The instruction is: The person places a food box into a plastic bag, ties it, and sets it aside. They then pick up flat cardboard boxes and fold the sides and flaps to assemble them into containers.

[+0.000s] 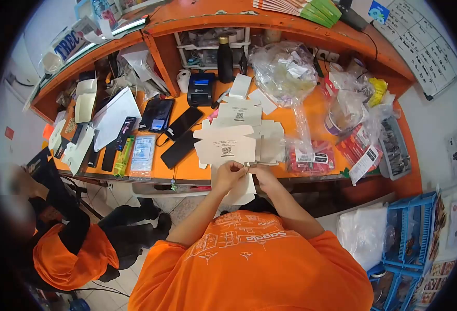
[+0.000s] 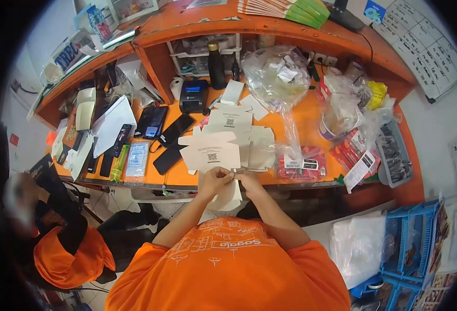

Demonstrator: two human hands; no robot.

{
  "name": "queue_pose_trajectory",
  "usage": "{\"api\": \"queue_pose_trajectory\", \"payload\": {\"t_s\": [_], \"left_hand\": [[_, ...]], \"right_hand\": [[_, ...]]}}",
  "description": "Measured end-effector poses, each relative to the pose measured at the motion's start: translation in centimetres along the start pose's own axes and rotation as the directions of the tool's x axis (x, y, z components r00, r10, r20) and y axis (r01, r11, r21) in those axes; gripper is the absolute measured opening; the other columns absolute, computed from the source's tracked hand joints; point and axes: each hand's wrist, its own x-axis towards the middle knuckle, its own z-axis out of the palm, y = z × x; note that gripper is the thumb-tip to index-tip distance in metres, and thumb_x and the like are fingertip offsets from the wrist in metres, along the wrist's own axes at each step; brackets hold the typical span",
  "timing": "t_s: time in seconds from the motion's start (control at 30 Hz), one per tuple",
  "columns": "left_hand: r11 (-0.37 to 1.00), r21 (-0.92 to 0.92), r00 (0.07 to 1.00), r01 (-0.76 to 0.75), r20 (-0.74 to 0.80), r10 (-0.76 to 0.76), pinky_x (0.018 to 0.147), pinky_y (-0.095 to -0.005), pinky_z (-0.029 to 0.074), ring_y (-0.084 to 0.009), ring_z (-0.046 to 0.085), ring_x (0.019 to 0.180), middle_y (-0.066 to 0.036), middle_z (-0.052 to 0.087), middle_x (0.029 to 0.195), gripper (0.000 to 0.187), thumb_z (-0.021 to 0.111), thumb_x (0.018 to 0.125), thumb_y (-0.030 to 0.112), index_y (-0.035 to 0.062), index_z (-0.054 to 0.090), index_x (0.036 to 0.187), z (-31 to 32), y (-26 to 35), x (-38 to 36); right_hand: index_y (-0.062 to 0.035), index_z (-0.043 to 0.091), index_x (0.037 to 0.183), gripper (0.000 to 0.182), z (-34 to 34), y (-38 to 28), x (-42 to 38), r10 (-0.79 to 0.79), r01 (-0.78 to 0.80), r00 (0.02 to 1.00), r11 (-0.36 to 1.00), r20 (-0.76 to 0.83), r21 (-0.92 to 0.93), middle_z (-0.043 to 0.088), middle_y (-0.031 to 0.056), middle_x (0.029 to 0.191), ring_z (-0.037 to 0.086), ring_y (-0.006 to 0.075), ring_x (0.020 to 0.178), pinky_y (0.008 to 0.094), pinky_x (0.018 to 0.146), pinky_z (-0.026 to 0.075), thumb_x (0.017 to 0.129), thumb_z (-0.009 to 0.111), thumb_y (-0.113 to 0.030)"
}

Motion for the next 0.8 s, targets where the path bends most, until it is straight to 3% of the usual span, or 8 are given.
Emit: {"api": "queue_pose_trajectory", "payload": {"t_s": [0.13,0.23,0.37,0.43,0.57,0.63,0.77,0.8], "left_hand": [[0.997,-0.079,0.999,0.027,-0.024,-0.029,0.057,-0.0202,0.041,-0.0065,0.051,0.064,-0.002,0.058,0.072,0.011,0.064,0.08,0.011,-0.0001,0.062,0.079,0.1,0.5,-0.5],[0.988,-0.142,0.998,0.068,0.018,-0.066,0.059,-0.0204,0.041,-0.0075,0.051,0.065,-0.001,0.058,0.073,0.013,0.061,0.082,0.013,0.0003,0.063,0.081,-0.5,-0.1,-0.7],[0.979,-0.191,0.997,0.072,0.022,-0.069,0.061,-0.021,0.042,-0.0084,0.052,0.065,-0.001,0.058,0.073,0.015,0.059,0.083,0.015,0.0004,0.063,0.082,-0.3,-1.0,-0.4],[0.941,-0.295,0.985,0.166,0.015,-0.169,0.063,-0.0218,0.042,-0.0086,0.052,0.066,-0.001,0.058,0.073,0.015,0.059,0.083,0.014,-0.0004,0.063,0.082,-0.2,-1.3,-0.3],[0.951,-0.27,0.989,0.15,0.032,-0.146,0.062,-0.0221,0.042,-0.0091,0.052,0.066,-0.001,0.058,0.073,0.016,0.059,0.082,0.014,-0.0014,0.062,0.082,-0.4,-1.5,-0.2],[0.976,-0.167,0.99,0.141,0.029,-0.138,0.06,-0.0223,0.042,-0.0089,0.052,0.066,-0.002,0.058,0.072,0.016,0.06,0.082,0.014,-0.002,0.062,0.081,-0.5,-2.0,-0.1],[0.989,-0.105,0.994,0.106,0.02,-0.105,0.057,-0.0226,0.043,-0.0091,0.053,0.063,-0.003,0.06,0.072,0.016,0.06,0.08,0.015,-0.0009,0.063,0.081,-0.5,-2.1,-0.1],[0.989,-0.074,0.992,0.128,0.023,-0.127,0.057,-0.0227,0.043,-0.0091,0.053,0.063,-0.003,0.06,0.071,0.016,0.059,0.081,0.015,-0.0005,0.062,0.08,-0.6,-1.4,-0.3]], "right_hand": [[0.0031,0.064,0.081,0.02,0.7,0.2,-0.6,-0.147,0.137,0.984,0.985,-0.104,-0.105,0.059,0.0038,0.07,0.05,0.011,0.062,0.0254,0.056,0.041,0.073,0.068,-0.014],[0.0022,0.063,0.086,0.02,0.4,-1.0,-1.6,-0.015,0.018,1.0,0.993,0.027,-0.119,0.061,0.0061,0.08,0.055,0.0123,0.073,0.0258,0.063,0.043,0.078,0.066,-0.016],[-0.0008,0.062,0.083,0.016,0.4,-1.6,-2.2,-0.028,0.027,1.0,0.997,-0.009,-0.066,0.059,0.0031,0.079,0.054,0.011,0.071,0.0263,0.061,0.044,0.078,0.065,-0.016],[-0.0018,0.061,0.081,0.014,-0.3,-0.3,-0.7,-0.051,0.048,0.998,0.995,-0.025,-0.092,0.059,0.0028,0.077,0.054,0.011,0.069,0.0261,0.06,0.044,0.078,0.065,-0.015],[-0.0007,0.062,0.082,0.011,-0.3,1.0,0.1,-0.08,0.076,0.996,0.988,-0.026,-0.137,0.06,0.004,0.076,0.055,0.011,0.065,0.0238,0.059,0.044,0.079,0.063,-0.011],[0.0005,0.063,0.083,0.011,-0.1,1.7,0.3,-0.206,0.179,0.977,0.935,-0.057,-0.305,0.061,0.0038,0.076,0.054,0.01,0.066,0.0236,0.059,0.044,0.079,0.062,-0.009],[0.002,0.064,0.082,0.012,-0.3,2.2,0.5,-0.177,0.16,0.983,0.948,-0.041,-0.274,0.061,0.0033,0.076,0.054,0.0082,0.065,0.0218,0.059,0.044,0.079,0.063,-0.01],[0.0037,0.065,0.076,0.021,0.1,1.8,0.1,-0.221,0.194,0.973,0.942,-0.072,-0.275,0.063,0.0044,0.071,0.053,0.0092,0.059,0.0234,0.055,0.043,0.072,0.069,-0.016]]}}
